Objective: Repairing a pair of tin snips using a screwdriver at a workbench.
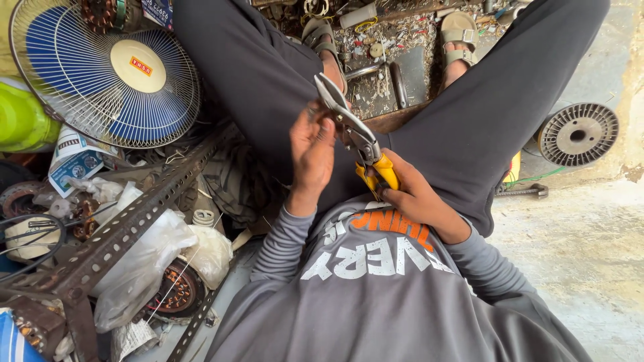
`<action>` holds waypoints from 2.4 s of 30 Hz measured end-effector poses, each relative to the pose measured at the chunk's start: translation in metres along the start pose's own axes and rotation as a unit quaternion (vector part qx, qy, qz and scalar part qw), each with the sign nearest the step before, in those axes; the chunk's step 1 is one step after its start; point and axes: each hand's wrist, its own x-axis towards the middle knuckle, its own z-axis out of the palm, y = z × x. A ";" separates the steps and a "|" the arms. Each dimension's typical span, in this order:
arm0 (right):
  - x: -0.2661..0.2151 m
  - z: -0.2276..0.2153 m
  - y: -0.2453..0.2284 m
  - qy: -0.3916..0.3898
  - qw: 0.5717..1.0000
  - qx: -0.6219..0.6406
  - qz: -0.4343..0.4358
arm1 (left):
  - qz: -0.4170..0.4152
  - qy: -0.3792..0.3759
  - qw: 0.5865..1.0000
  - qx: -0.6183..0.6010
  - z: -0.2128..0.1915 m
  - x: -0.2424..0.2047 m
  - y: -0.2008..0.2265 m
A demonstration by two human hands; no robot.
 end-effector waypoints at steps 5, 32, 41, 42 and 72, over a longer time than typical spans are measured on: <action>0.001 0.002 0.000 0.027 0.999 0.011 -0.025 | -0.038 -0.018 0.999 -0.023 0.016 -0.006 0.001; 0.015 0.012 -0.025 0.084 0.965 -0.197 -0.154 | -0.008 0.001 1.000 0.021 0.032 0.005 0.011; 0.014 0.022 -0.010 0.176 0.891 -0.366 -0.202 | -0.057 -0.027 0.988 -0.138 0.039 0.002 0.005; 0.014 0.022 -0.008 0.177 0.891 -0.367 -0.199 | -0.056 -0.027 0.988 -0.142 0.038 0.001 0.003; 0.016 0.018 0.001 0.098 0.983 -0.050 -0.144 | -0.007 -0.023 0.991 -0.133 0.034 -0.006 -0.005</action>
